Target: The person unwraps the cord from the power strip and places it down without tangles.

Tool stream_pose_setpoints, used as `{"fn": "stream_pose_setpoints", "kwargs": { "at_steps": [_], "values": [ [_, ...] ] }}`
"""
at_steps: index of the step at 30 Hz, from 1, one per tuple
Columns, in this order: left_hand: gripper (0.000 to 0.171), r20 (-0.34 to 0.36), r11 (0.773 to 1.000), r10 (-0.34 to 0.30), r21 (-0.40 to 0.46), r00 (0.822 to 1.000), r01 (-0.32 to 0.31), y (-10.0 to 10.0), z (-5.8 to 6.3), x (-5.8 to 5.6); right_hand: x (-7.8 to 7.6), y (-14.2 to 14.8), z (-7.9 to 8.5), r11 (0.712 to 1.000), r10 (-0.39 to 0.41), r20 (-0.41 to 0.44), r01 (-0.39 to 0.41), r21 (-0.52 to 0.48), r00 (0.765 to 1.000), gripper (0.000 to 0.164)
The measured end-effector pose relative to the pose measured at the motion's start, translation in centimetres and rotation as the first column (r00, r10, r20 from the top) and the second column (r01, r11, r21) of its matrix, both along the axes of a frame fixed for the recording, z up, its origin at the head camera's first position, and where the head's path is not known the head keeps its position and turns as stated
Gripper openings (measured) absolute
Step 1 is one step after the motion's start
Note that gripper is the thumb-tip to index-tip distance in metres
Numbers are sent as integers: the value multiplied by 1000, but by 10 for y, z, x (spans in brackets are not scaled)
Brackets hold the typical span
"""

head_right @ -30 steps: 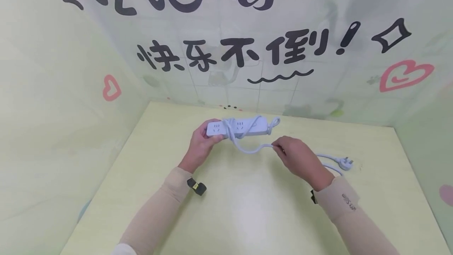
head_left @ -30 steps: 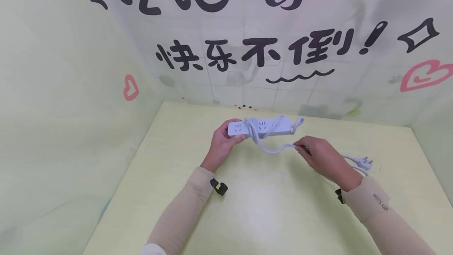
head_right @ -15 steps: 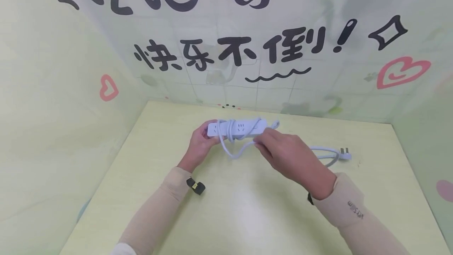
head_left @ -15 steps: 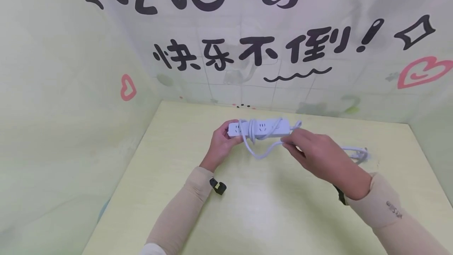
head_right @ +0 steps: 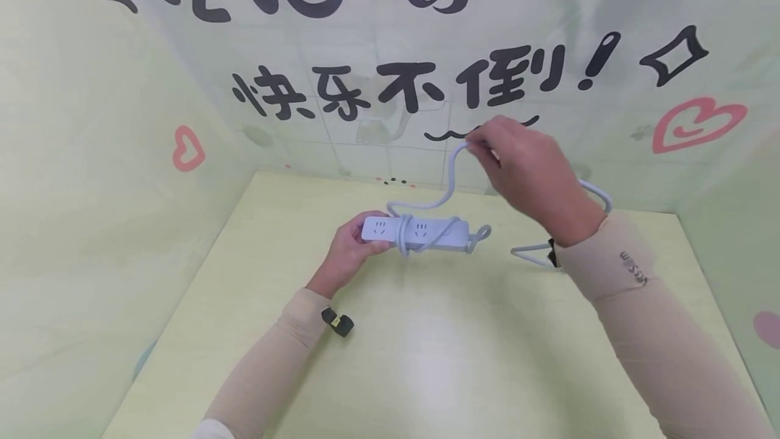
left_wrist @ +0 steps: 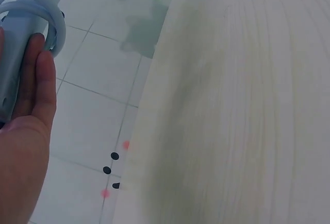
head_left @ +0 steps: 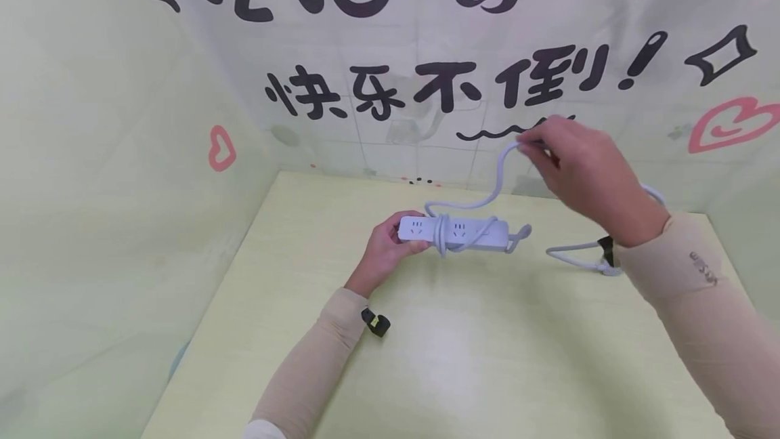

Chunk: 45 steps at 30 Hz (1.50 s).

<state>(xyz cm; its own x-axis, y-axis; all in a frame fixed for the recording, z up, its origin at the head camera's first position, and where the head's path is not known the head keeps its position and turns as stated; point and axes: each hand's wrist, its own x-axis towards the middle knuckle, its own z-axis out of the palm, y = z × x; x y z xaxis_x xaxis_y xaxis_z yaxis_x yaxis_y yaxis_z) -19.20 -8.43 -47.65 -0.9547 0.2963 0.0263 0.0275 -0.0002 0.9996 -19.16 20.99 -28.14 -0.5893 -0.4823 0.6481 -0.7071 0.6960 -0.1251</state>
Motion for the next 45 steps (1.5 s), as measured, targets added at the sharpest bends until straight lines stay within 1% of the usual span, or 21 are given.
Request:
{"fn": "stream_pose_setpoints", "kwargs": {
  "at_steps": [2, 4, 8, 12, 15, 17, 20, 23, 26, 29, 34, 36, 38, 39, 40, 42, 45],
  "values": [
    [50, -3, 1000, -13, 7, 1000, 13, -1, 2, 0, -9, 6, -2, 998, -59, 40, 60, -9, 997, 17],
    [51, -5, 1000, -23, 12, 1000, 23, -2, 4, 1, -16, 13, -6, 994, -109, 89, 111, -16, 990, 16],
    [51, -9, 999, -37, 20, 999, 37, -4, 7, 0, -26, 24, -20, 980, -188, 184, 195, -21, 965, 14],
    [50, -9, 999, -27, 30, 1000, 27, -7, 9, 0, -33, 36, -40, 972, -224, 248, 236, -20, 942, 14],
    [50, -5, 998, -17, 56, 1000, 17, -9, 9, 0, -37, 45, -58, 966, -241, 305, 257, -12, 921, 13],
    [49, -1, 997, -13, 82, 1000, 13, -9, 10, 0, -36, 52, -72, 962, -254, 365, 271, 4, 896, 14],
    [49, 6, 992, -7, 125, 1000, 6, -9, 11, 0, -33, 60, -95, 962, -257, 463, 269, 41, 849, 15],
    [50, 7, 987, -6, 158, 1000, 5, -9, 12, -1, -29, 67, -119, 966, -251, 527, 246, 81, 812, 16],
    [50, 2, 985, 0, 175, 1000, 0, -8, 14, -3, -24, 73, -141, 967, -249, 563, 234, 102, 788, 16],
    [50, -3, 985, 16, 171, 1000, -15, -7, 15, -3, -20, 77, -160, 968, -245, 597, 220, 117, 763, 16],
    [51, 18, 979, 35, 202, 999, -38, -4, 13, -5, -10, 78, -191, 970, -244, 651, 176, 170, 719, 14],
    [51, 16, 979, 44, 199, 999, -46, -3, 13, -6, -7, 76, -200, 967, -253, 670, 165, 193, 698, 14],
    [50, 10, 983, 56, 177, 998, -57, -2, 12, -6, -4, 75, -206, 962, -271, 683, 168, 215, 678, 14],
    [50, 3, 985, 62, 162, 998, -62, -1, 12, -6, -2, 74, -208, 960, -279, 684, 171, 223, 674, 15],
    [50, -1, 987, 69, 146, 998, -68, 0, 11, -6, -1, 73, -209, 957, -287, 676, 172, 234, 679, 15],
    [50, -3, 989, 78, 125, 997, -77, 2, 10, -7, 1, 72, -209, 953, -299, 659, 175, 249, 690, 15],
    [50, -2, 990, 77, 120, 997, -77, 5, 8, -6, 3, 71, -208, 944, -317, 621, 177, 277, 717, 14]
  ]
}}
